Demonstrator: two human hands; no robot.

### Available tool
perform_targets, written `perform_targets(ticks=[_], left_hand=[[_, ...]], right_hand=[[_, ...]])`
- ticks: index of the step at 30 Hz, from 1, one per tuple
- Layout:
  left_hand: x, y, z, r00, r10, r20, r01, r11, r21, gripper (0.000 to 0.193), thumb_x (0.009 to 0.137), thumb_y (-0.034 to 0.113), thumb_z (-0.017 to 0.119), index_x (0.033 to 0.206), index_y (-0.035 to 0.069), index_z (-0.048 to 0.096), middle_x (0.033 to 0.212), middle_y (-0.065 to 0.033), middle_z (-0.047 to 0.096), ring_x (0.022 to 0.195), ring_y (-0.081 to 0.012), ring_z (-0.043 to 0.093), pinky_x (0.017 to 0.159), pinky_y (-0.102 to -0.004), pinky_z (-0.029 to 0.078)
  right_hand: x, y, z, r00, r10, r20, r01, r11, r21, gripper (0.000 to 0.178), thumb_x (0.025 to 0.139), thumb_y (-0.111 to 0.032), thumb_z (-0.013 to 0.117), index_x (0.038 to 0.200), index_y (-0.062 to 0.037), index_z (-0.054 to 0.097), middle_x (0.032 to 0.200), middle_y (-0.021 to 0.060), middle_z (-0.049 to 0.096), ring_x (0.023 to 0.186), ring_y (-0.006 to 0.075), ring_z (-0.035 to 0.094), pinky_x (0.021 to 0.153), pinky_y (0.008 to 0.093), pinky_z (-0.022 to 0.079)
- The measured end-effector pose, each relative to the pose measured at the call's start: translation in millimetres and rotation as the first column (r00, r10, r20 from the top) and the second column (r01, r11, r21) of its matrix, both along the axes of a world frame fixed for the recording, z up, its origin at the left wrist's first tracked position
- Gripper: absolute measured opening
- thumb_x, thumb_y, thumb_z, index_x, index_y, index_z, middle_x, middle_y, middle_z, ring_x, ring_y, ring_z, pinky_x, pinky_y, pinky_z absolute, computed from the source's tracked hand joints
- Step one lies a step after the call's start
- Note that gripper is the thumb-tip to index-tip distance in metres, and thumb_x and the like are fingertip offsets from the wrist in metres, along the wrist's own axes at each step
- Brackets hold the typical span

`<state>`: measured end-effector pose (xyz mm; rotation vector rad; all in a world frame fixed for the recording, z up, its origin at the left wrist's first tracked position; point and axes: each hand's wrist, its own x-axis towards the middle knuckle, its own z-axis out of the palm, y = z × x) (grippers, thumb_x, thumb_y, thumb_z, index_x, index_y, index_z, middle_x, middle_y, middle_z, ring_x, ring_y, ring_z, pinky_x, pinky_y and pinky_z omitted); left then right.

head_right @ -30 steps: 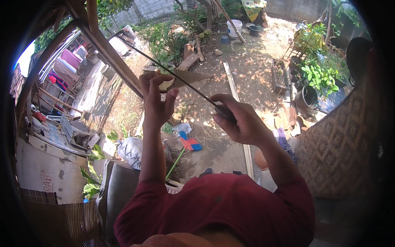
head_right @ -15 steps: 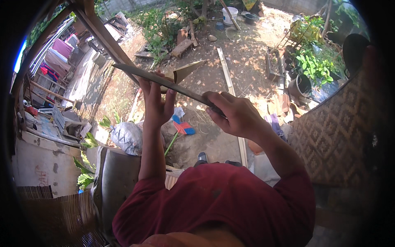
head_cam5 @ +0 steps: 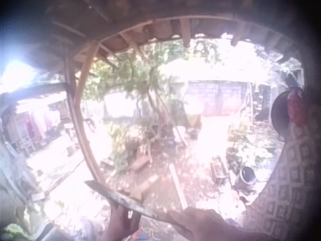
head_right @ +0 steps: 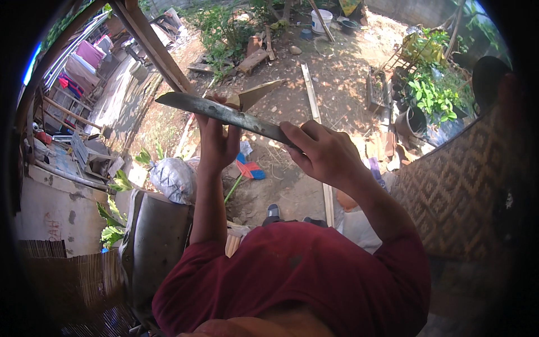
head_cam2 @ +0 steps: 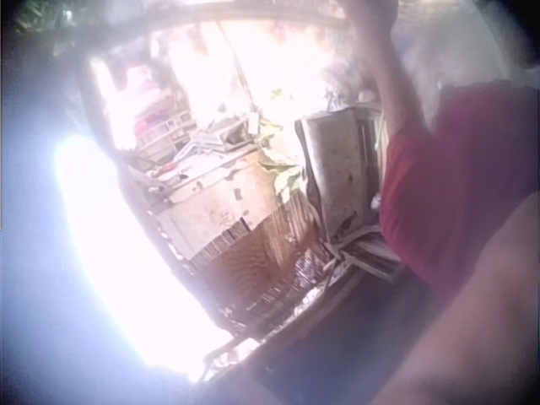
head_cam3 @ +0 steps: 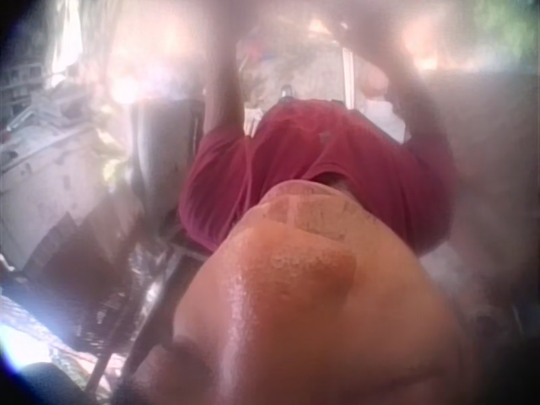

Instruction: The person retrieves a long bamboo pole and uses a knife to split it lengthwise into thin strips. They repeatedly position the pole, drive the knife along its length, and separate the resulting strips, placing them on the ground.

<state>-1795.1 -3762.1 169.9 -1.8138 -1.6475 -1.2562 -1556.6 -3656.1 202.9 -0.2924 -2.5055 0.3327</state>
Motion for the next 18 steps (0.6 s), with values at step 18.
perform_targets(ticks=[18], left_hand=[[35.6, 9.0, -1.7, 0.904, 0.194, 0.382, -0.278, 0.944, 0.179, 0.027, 0.088, 0.018, 0.076, 0.107, 0.003, 0.064, 0.131, -0.0205, 0.04, 0.119, -0.0371, 0.051, 0.098, -0.0463, 0.048]], right_hand=[[-23.3, 31.5, 38.4, 0.966, 0.198, 0.165, -0.163, 0.965, -0.204, 0.024, 0.094, -0.019, 0.066, 0.11, -0.0026, 0.058, 0.071, 0.0168, 0.065, 0.063, 0.033, 0.066, 0.059, 0.0409, 0.049]])
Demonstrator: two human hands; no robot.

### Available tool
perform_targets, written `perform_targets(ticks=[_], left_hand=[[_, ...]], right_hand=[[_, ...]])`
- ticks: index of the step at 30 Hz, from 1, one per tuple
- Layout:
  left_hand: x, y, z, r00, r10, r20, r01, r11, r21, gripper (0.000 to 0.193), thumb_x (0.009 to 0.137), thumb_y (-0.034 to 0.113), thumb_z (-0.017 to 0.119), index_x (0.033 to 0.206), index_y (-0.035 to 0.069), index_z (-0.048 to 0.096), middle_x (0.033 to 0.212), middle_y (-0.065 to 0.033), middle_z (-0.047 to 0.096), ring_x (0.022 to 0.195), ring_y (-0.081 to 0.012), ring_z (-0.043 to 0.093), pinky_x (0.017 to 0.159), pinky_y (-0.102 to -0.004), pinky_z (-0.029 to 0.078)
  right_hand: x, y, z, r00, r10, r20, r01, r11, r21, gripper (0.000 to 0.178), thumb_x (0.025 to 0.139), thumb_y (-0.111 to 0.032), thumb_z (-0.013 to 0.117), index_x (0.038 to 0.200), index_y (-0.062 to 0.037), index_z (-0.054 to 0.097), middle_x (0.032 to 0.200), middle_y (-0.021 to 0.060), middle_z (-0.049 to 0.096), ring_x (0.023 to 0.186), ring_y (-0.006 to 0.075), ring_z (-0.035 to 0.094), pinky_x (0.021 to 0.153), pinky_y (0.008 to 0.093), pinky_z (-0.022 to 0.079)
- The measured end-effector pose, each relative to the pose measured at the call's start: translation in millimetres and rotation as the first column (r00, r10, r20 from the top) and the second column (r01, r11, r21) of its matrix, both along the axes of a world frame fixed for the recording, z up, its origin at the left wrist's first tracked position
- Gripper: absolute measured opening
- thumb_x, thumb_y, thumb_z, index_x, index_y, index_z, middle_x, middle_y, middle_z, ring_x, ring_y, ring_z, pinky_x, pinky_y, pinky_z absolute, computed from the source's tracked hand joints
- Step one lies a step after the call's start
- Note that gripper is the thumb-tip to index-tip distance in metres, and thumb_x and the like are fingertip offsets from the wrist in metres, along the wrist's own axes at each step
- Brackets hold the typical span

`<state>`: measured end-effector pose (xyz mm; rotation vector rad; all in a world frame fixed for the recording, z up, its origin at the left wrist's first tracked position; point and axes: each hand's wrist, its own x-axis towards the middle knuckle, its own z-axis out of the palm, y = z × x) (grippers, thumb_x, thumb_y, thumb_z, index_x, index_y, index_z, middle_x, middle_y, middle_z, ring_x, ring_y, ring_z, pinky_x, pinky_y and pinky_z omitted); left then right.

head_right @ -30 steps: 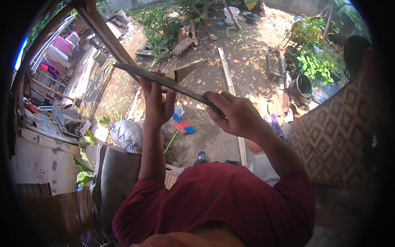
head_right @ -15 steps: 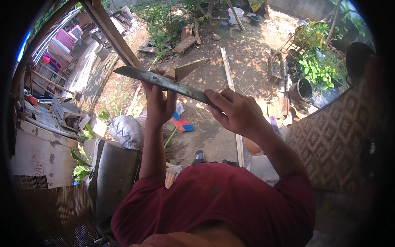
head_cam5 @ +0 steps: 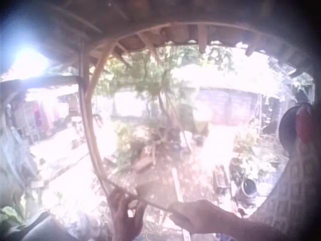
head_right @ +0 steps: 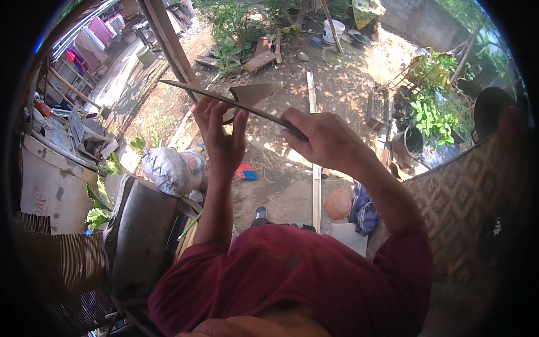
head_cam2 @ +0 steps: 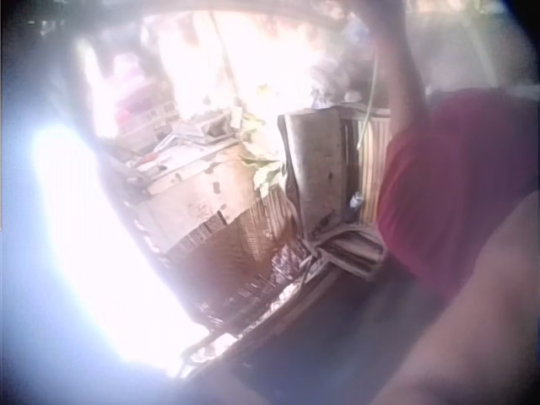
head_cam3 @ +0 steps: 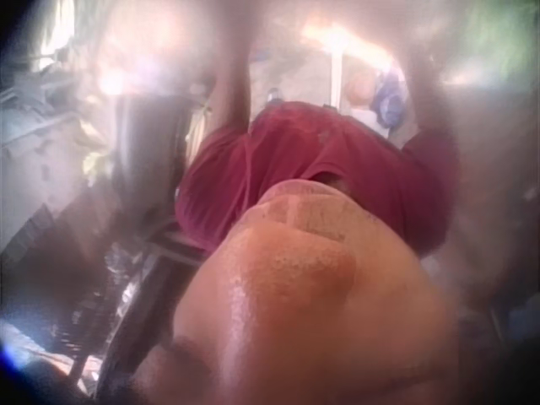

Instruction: The person retrieves a long bamboo pole and uses a knife to split it lengthwise into thin strips. They repeatedly position the pole, drive the knife along its length, and separate the resulting strips, placing them on the ground.

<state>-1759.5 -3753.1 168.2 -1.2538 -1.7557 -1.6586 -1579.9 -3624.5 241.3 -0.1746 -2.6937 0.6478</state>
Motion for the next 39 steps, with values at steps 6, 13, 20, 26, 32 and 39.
perform_targets(ticks=[6, 13, 20, 26, 32, 39], left_hand=[[9.6, -14.5, -2.0, 0.991, 0.089, 0.104, -0.089, 0.996, -0.003, 0.023, 0.09, 0.012, 0.072, 0.107, -0.001, 0.064, 0.133, -0.0247, 0.036, 0.126, -0.0383, 0.048, 0.095, -0.0402, 0.051], [20.2, -23.2, -19.4, 0.949, 0.186, 0.254, -0.219, 0.969, 0.11, 0.017, 0.094, 0.009, 0.065, 0.108, -0.001, 0.064, 0.139, -0.0256, 0.03, 0.131, -0.038, 0.041, 0.091, -0.0353, 0.052], [17.9, -27.8, -38.8, 0.927, 0.19, 0.325, -0.273, 0.934, 0.233, 0.02, 0.097, 0.006, 0.06, 0.115, -0.003, 0.063, 0.134, -0.0189, 0.039, 0.122, -0.0263, 0.048, 0.091, -0.0308, 0.048], [8.0, -34.4, -50.7, 0.918, 0.126, 0.376, -0.261, 0.907, 0.332, 0.017, 0.097, 0.001, 0.059, 0.112, -0.005, 0.065, 0.129, -0.0151, 0.047, 0.113, -0.0196, 0.055, 0.089, -0.0295, 0.049], [8.4, -34.9, -47.1, 0.901, 0.047, 0.432, -0.216, 0.911, 0.351, 0.019, 0.093, -0.004, 0.061, 0.11, -0.001, 0.066, 0.127, -0.0153, 0.042, 0.118, -0.0245, 0.048, 0.093, -0.0308, 0.045], [7.9, -28.7, -44.8, 0.923, 0.14, 0.359, -0.26, 0.914, 0.311, 0.014, 0.095, -0.002, 0.06, 0.108, -0.006, 0.065, 0.129, -0.0142, 0.048, 0.115, -0.0208, 0.055, 0.093, -0.0305, 0.048]], right_hand=[[-12.2, 3.5, 10.9, 0.996, 0.054, 0.064, -0.061, 0.992, 0.113, 0.025, 0.093, -0.02, 0.068, 0.112, -0.0057, 0.061, 0.073, 0.0162, 0.066, 0.066, 0.0324, 0.067, 0.062, 0.0405, 0.052], [-36.9, -1.5, 43.0, 0.96, 0.14, 0.244, -0.196, 0.955, 0.223, 0.019, 0.094, -0.028, 0.061, 0.102, -0.0101, 0.062, 0.068, 0.0167, 0.064, 0.065, 0.0373, 0.066, 0.06, 0.0474, 0.051], [-59.0, -9.6, 46.2, 0.927, 0.197, 0.32, -0.295, 0.908, 0.296, 0.022, 0.094, -0.03, 0.061, 0.105, -0.011, 0.06, 0.072, 0.0173, 0.065, 0.069, 0.0381, 0.067, 0.063, 0.0496, 0.052], [-69.8, -12.9, 32.9, 0.924, 0.238, 0.3, -0.344, 0.861, 0.376, 0.025, 0.093, -0.03, 0.063, 0.109, -0.0122, 0.057, 0.073, 0.0155, 0.063, 0.069, 0.0381, 0.066, 0.063, 0.0498, 0.053], [-68.4, -16.0, 37.1, 0.932, 0.199, 0.303, -0.322, 0.836, 0.444, 0.03, 0.091, -0.026, 0.069, 0.114, -0.0094, 0.063, 0.077, 0.0121, 0.06, 0.065, 0.0319, 0.063, 0.059, 0.0431, 0.05], [-62.6, -12.4, 37.7, 0.954, 0.192, 0.23, -0.29, 0.788, 0.543, 0.029, 0.09, -0.028, 0.068, 0.114, -0.0136, 0.062, 0.072, 0.0083, 0.06, 0.058, 0.0278, 0.065, 0.051, 0.0403, 0.053]])
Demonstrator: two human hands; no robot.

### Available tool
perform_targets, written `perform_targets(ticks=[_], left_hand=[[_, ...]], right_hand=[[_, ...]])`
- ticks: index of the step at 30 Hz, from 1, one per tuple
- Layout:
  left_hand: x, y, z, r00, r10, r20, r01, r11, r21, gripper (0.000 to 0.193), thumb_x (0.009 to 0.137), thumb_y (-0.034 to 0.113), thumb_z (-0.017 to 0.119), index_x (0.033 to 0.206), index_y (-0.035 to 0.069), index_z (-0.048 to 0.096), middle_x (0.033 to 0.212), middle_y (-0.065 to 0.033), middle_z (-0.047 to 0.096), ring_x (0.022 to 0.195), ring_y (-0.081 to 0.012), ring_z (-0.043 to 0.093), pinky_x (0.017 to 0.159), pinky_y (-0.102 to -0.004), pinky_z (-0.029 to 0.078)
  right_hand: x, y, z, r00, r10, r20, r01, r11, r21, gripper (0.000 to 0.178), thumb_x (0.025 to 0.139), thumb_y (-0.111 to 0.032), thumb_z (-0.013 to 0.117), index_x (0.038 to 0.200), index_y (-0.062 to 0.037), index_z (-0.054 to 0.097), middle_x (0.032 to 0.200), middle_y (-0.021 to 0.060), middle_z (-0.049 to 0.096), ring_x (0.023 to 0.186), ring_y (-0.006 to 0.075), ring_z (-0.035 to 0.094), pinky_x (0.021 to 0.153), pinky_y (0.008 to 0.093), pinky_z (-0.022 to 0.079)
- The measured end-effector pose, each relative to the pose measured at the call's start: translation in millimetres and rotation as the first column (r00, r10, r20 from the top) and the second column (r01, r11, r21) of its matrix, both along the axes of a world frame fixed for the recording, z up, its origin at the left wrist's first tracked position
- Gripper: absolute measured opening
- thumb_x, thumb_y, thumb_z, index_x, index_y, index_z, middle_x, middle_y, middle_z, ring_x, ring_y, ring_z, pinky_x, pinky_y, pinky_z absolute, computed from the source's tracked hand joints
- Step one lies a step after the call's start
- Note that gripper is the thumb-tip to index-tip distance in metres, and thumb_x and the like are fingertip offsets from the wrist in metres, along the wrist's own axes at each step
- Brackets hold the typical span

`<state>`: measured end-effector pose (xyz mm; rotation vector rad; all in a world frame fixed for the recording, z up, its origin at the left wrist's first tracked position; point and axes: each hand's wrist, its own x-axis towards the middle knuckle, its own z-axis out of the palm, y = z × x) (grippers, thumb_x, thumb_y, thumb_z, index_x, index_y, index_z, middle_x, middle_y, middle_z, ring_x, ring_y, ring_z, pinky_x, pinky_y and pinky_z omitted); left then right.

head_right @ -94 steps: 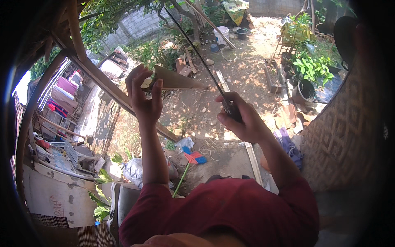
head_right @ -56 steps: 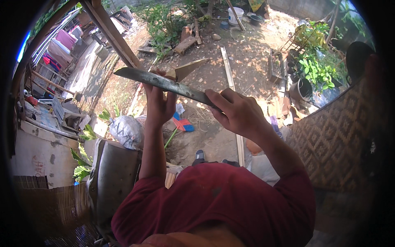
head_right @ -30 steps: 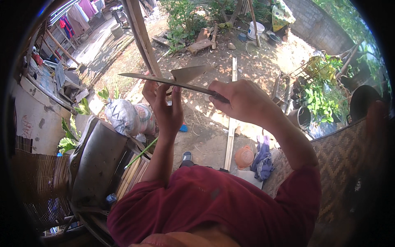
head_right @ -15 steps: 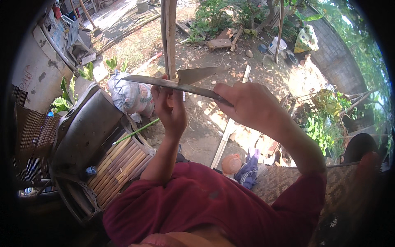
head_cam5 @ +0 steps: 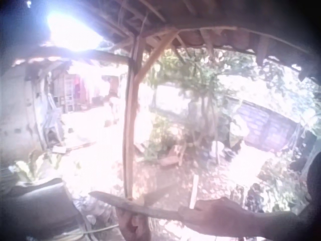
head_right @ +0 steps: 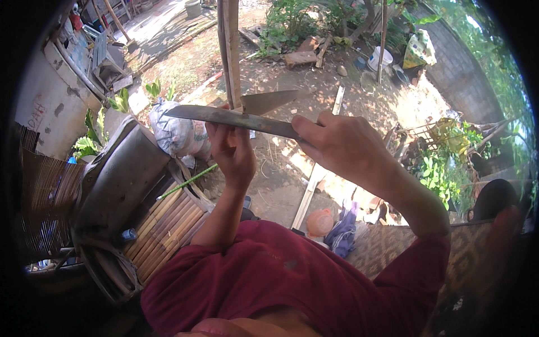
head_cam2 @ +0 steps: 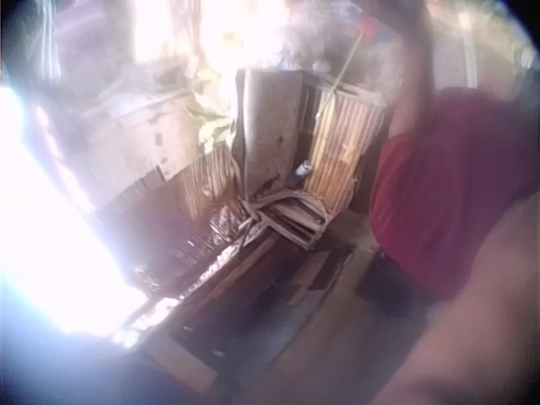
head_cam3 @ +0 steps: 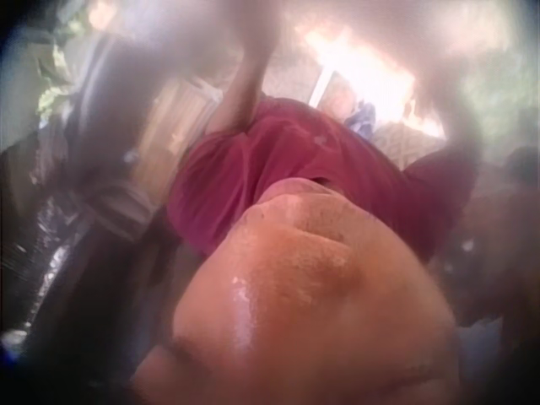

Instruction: The person retrieves a long bamboo pole and uses a knife to split it lengthwise into thin strips. They repeatedly position the pole, drive the knife along its length, and separate the resulting strips, placing them on the ground.

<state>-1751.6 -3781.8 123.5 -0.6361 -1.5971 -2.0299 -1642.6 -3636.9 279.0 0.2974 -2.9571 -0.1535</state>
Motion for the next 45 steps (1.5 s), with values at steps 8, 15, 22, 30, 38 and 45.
perform_targets(ticks=[8, 15, 22, 30, 38, 45], left_hand=[[1.6, 3.4, 5.6, 1.0, 0.01, -0.005, -0.01, 1.0, -0.025, 0.014, 0.093, 0.0, 0.063, 0.106, -0.001, 0.069, 0.125, -0.0144, 0.049, 0.119, -0.0255, 0.05, 0.097, -0.034, 0.043], [-3.8, 3.7, 6.5, 0.999, -0.044, -0.004, 0.043, 0.996, -0.077, 0.011, 0.097, 0.005, 0.062, 0.101, -0.003, 0.069, 0.12, -0.0131, 0.054, 0.115, -0.0188, 0.053, 0.089, -0.0286, 0.047], [-4.9, 7.3, 8.4, 0.994, -0.1, 0.044, 0.095, 0.991, 0.098, 0.018, 0.091, -0.002, 0.065, 0.109, 0.001, 0.07, 0.127, -0.0146, 0.046, 0.116, -0.0234, 0.049, 0.086, -0.0267, 0.047], [-9.2, 3.2, 8.5, 0.995, -0.097, 0.011, 0.096, 0.994, 0.054, 0.018, 0.091, -0.004, 0.063, 0.108, -0.002, 0.068, 0.125, -0.0143, 0.046, 0.113, -0.0222, 0.049, 0.085, -0.0265, 0.047], [-9.7, 3.5, 10.6, 0.996, -0.087, 0.012, 0.086, 0.995, 0.054, 0.008, 0.093, 0.001, 0.065, 0.1, -0.003, 0.066, 0.123, -0.0151, 0.044, 0.118, -0.0224, 0.048, 0.093, -0.0294, 0.044], [-6.8, -0.2, 17.6, 0.996, -0.065, 0.055, 0.066, 0.998, -0.009, 0.008, 0.095, 0.004, 0.065, 0.1, -0.002, 0.063, 0.13, -0.0173, 0.041, 0.129, -0.0241, 0.042, 0.098, -0.0323, 0.043]], right_hand=[[5.2, 1.2, 5.8, 0.999, 0.013, -0.046, -0.009, 0.997, 0.082, 0.025, 0.091, -0.027, 0.067, 0.112, -0.0146, 0.062, 0.07, 0.0069, 0.059, 0.056, 0.0266, 0.066, 0.048, 0.0388, 0.056], [8.8, -1.6, 8.8, 0.997, 0.054, 0.051, -0.051, 0.997, -0.062, 0.034, 0.087, -0.023, 0.072, 0.117, -0.0114, 0.063, 0.075, 0.0083, 0.058, 0.06, 0.0275, 0.063, 0.052, 0.0392, 0.052], [0.2, 6.4, 11.8, 1.0, 0.007, 0.017, -0.005, 0.993, -0.119, 0.033, 0.088, -0.023, 0.072, 0.116, -0.0075, 0.065, 0.075, 0.0109, 0.059, 0.059, 0.0293, 0.061, 0.054, 0.0414, 0.049], [-3.4, 5.5, 10.8, 0.999, -0.032, 0.044, 0.036, 0.994, -0.101, 0.032, 0.09, -0.025, 0.07, 0.117, -0.0078, 0.065, 0.074, 0.0117, 0.059, 0.058, 0.0298, 0.06, 0.054, 0.0423, 0.049], [-9.4, 9.7, 11.9, 0.993, -0.027, 0.111, 0.043, 0.989, -0.143, 0.025, 0.092, -0.029, 0.063, 0.108, -0.0107, 0.058, 0.075, 0.0153, 0.065, 0.069, 0.038, 0.067, 0.061, 0.048, 0.054], [-25.1, 8.7, 31.4, 0.966, -0.03, 0.257, 0.103, 0.956, -0.274, 0.019, 0.091, -0.026, 0.061, 0.096, -0.0072, 0.062, 0.066, 0.0194, 0.063, 0.065, 0.0395, 0.065, 0.061, 0.0483, 0.05]])
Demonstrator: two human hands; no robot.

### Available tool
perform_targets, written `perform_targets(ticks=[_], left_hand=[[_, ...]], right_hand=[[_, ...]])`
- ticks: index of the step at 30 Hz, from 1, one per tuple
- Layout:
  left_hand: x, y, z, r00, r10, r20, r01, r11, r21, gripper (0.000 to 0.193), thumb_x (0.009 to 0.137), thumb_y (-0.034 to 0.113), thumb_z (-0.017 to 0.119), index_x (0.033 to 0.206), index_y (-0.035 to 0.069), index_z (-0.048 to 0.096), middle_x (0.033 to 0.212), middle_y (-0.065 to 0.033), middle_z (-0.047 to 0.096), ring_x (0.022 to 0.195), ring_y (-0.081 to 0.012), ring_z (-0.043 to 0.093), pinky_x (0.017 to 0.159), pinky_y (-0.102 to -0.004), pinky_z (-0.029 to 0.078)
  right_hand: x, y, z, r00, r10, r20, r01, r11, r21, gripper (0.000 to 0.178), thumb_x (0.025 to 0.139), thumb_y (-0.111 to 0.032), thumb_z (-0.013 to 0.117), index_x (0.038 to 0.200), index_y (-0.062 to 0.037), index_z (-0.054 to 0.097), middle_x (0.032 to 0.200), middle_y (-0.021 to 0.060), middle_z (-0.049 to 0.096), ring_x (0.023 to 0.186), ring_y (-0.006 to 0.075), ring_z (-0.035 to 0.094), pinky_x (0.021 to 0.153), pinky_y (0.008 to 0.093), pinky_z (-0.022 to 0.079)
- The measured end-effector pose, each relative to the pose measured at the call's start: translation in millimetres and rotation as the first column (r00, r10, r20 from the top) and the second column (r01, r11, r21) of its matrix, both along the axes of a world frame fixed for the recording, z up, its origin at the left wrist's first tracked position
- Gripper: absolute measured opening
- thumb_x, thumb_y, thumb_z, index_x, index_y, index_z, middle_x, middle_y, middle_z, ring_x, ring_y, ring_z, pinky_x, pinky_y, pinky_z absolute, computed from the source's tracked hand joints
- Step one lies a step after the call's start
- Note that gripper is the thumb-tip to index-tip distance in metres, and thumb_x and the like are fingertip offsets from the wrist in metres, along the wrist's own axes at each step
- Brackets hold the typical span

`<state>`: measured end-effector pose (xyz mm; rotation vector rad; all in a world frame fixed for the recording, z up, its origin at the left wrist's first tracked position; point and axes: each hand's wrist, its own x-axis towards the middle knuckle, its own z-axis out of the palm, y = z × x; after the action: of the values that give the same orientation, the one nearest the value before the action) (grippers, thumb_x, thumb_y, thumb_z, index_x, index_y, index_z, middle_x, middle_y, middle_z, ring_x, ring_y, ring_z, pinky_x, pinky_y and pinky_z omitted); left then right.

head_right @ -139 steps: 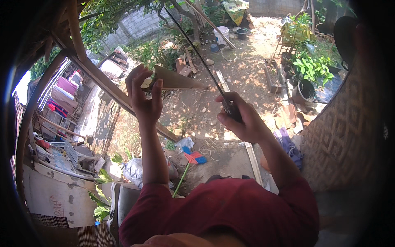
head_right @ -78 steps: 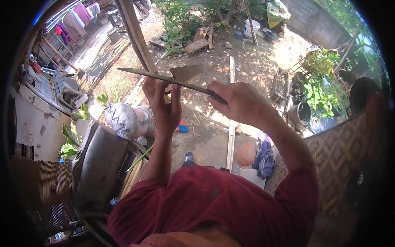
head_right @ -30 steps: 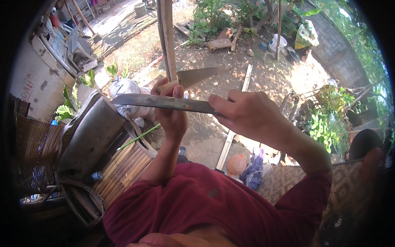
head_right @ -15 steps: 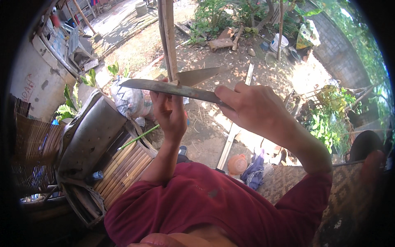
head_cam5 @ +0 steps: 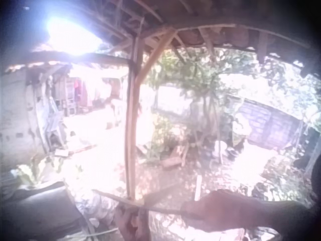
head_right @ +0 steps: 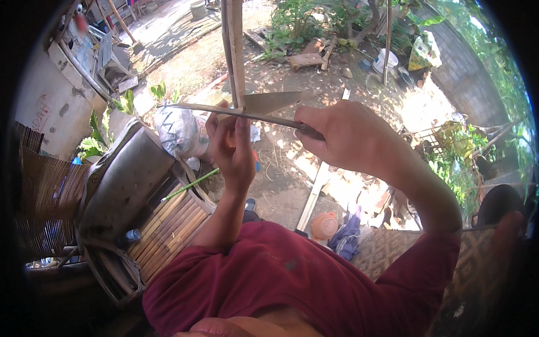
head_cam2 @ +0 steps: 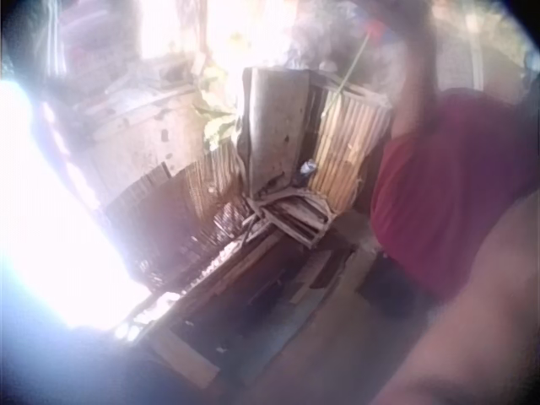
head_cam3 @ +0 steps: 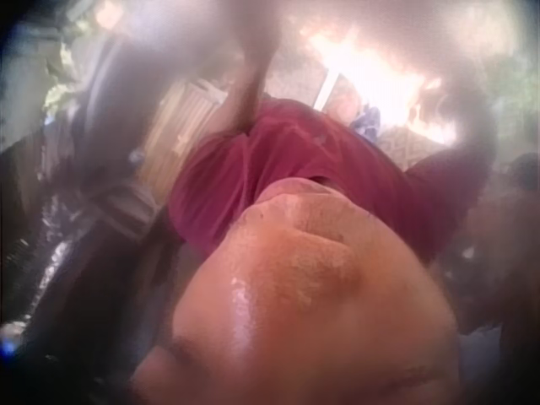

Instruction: The person retrieves a long bamboo pole and uses a knife to split it lengthwise into thin strips. They repeatedly position the pole, drive the knife along its length, and separate the resulting strips, placing them on the ground.

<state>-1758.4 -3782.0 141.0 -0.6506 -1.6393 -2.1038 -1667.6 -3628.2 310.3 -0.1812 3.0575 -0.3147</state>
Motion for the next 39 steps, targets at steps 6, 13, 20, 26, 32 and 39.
perform_targets(ticks=[6, 13, 20, 26, 32, 39], left_hand=[[3.4, 4.2, -17.4, 1.0, 0.013, -0.002, -0.011, 0.938, 0.348, 0.029, 0.093, 0.005, 0.066, 0.118, -0.001, 0.053, 0.138, -0.0177, 0.033, 0.133, -0.0268, 0.038, 0.109, -0.0385, 0.036], [-5.3, -5.7, -14.1, 0.967, 0.176, -0.185, -0.204, 0.968, -0.147, 0.02, 0.096, 0.003, 0.061, 0.115, -0.001, 0.061, 0.137, -0.0139, 0.037, 0.129, -0.0249, 0.043, 0.103, -0.0384, 0.041], [-8.3, 3.3, -15.7, 0.995, 0.101, -0.025, -0.1, 0.995, 0.029, 0.009, 0.091, 0.007, 0.069, 0.096, -0.001, 0.068, 0.116, -0.0176, 0.053, 0.116, -0.0282, 0.052, 0.094, -0.0369, 0.043], [-9.2, 8.6, -19.1, 0.992, 0.105, -0.07, -0.101, 0.993, 0.062, 0.008, 0.091, 0.003, 0.069, 0.097, -0.001, 0.071, 0.114, -0.0153, 0.051, 0.114, -0.0265, 0.052, 0.094, -0.0344, 0.042], [-5.8, 12.1, -19.5, 0.997, 0.05, -0.054, -0.044, 0.994, 0.098, 0.014, 0.091, 0.002, 0.068, 0.104, 0.0, 0.072, 0.116, -0.0147, 0.049, 0.114, -0.0253, 0.052, 0.095, -0.0328, 0.042], [-5.0, 11.1, -16.1, 0.995, 0.064, -0.083, -0.061, 0.997, 0.04, 0.018, 0.091, 0.002, 0.068, 0.108, 0.001, 0.073, 0.117, -0.0148, 0.049, 0.114, -0.0249, 0.051, 0.095, -0.0326, 0.043]], right_hand=[[-9.1, 4.5, -1.9, 0.998, 0.05, -0.034, -0.051, 0.999, -0.019, 0.019, 0.091, -0.025, 0.062, 0.097, -0.0067, 0.064, 0.068, 0.0182, 0.064, 0.063, 0.0367, 0.065, 0.059, 0.0453, 0.05], [-6.4, 6.9, -7.9, 0.998, 0.059, -0.003, -0.059, 0.996, -0.068, 0.019, 0.092, -0.025, 0.062, 0.097, -0.0067, 0.063, 0.066, 0.0177, 0.062, 0.061, 0.0355, 0.065, 0.057, 0.0438, 0.049], [-1.3, 2.3, -11.2, 0.998, 0.044, -0.049, -0.044, 0.999, -0.006, 0.02, 0.093, -0.026, 0.061, 0.096, -0.0063, 0.061, 0.066, 0.019, 0.062, 0.062, 0.0381, 0.065, 0.057, 0.0475, 0.05], [6.4, 5.7, -17.0, 0.991, 0.082, -0.102, -0.082, 0.997, 0.004, 0.02, 0.093, -0.026, 0.061, 0.098, -0.0066, 0.06, 0.064, 0.019, 0.061, 0.063, 0.0394, 0.065, 0.059, 0.0496, 0.05], [12.2, 8.8, -18.9, 0.988, 0.094, -0.126, -0.095, 0.996, 0.001, 0.02, 0.093, -0.025, 0.062, 0.099, -0.0062, 0.06, 0.066, 0.0193, 0.061, 0.067, 0.0397, 0.065, 0.061, 0.0498, 0.05], [14.9, 11.1, -19.5, 0.987, 0.087, -0.132, -0.089, 0.996, -0.009, 0.02, 0.093, -0.025, 0.062, 0.099, -0.0067, 0.059, 0.068, 0.019, 0.062, 0.068, 0.0401, 0.065, 0.062, 0.0502, 0.05]])
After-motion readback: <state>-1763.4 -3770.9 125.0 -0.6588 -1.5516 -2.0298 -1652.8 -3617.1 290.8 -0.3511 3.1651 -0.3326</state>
